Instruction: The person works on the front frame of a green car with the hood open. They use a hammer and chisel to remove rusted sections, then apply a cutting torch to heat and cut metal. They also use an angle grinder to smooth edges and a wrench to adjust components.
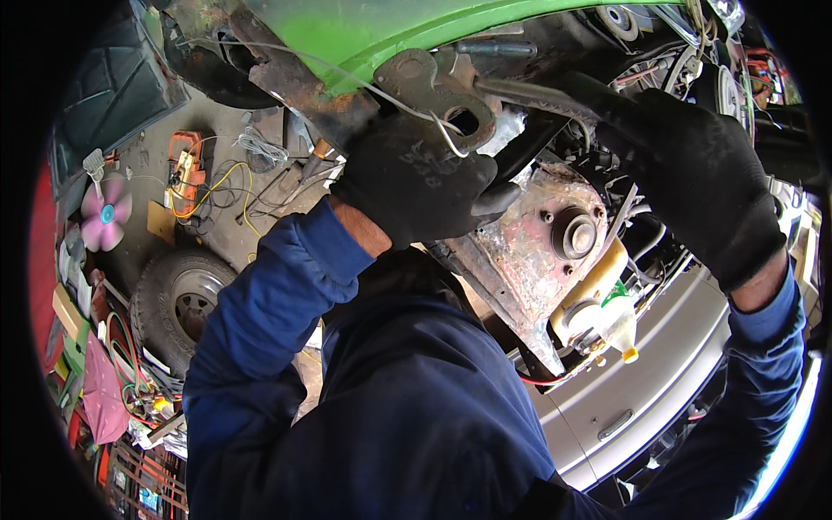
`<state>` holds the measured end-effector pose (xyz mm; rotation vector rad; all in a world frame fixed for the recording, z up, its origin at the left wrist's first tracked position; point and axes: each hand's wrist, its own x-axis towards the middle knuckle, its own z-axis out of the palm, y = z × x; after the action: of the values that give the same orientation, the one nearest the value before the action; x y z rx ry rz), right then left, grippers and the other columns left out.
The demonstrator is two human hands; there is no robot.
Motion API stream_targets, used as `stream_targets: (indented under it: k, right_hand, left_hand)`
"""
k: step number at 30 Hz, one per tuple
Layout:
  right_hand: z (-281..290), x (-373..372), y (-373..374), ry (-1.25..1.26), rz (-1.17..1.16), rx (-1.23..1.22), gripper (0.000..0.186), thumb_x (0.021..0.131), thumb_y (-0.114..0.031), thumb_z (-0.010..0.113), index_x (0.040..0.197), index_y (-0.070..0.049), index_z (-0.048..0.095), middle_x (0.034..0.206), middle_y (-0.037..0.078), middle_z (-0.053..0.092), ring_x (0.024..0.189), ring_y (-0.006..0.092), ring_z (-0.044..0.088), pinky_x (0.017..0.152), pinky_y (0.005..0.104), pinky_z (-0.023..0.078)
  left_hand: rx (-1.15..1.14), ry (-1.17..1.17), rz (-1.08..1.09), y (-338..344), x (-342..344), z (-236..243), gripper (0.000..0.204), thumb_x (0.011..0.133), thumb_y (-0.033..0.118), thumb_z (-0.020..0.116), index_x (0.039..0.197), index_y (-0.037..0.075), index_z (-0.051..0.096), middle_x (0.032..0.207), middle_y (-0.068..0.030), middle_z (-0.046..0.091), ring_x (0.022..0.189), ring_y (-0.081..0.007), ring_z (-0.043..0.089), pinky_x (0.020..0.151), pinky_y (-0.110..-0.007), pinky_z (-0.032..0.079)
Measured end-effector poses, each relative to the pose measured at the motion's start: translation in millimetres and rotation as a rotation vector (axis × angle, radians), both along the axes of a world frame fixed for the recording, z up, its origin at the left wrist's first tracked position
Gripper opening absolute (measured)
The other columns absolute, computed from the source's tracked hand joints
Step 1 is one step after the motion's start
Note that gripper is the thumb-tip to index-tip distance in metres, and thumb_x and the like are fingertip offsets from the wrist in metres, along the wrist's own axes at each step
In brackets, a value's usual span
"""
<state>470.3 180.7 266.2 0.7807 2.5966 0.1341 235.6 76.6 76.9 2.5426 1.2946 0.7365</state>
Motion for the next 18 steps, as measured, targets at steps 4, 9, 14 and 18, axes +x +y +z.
stream_targets:
  k: [4,9,14,18]
  right_hand:
    - [0,-2,1,-0.109,0.008,0.037,0.05,0.104,-0.023,0.071,0.153,-0.029,0.066,0.101,0.013,0.078,0.086,0.0314,0.078,0.074,0.0445,0.062]
    - [3,-2,-4,-0.009,-0.076,0.024,0.054,0.105,-0.018,0.071,0.157,-0.03,0.064,0.101,0.013,0.075,0.089,0.0324,0.076,0.08,0.0453,0.061]
    - [3,-7,-5,-0.13,-0.094,0.043,0.047,0.108,-0.024,0.068,0.154,-0.029,0.067,0.106,0.014,0.076,0.087,0.0331,0.077,0.078,0.0462,0.062]
    - [6,-8,-9,-0.077,-0.119,0.033,0.045,0.11,-0.028,0.066,0.154,-0.029,0.066,0.109,0.013,0.077,0.087,0.0332,0.077,0.077,0.0468,0.062]
  left_hand:
    - [0.023,-0.033,-0.007,0,0,-2,0.046,0.096,0.052,0.078,0.08,0.009,0.074,0.068,-0.0149,0.067,0.068,-0.034,0.068,0.073,-0.052,0.054]
    - [0.001,-0.032,0.013,-1,1,1,0.044,0.096,0.051,0.078,0.083,0.009,0.076,0.071,-0.0141,0.069,0.071,-0.0332,0.069,0.075,-0.052,0.055]
    - [-0.052,0.049,0.033,0,0,4,0.045,0.098,0.051,0.076,0.083,0.009,0.077,0.072,-0.0138,0.07,0.074,-0.034,0.071,0.076,-0.052,0.055]
    - [-0.04,-0.033,0.003,0,2,1,0.046,0.099,0.051,0.075,0.083,0.008,0.076,0.072,-0.0142,0.07,0.074,-0.0343,0.071,0.077,-0.051,0.055]
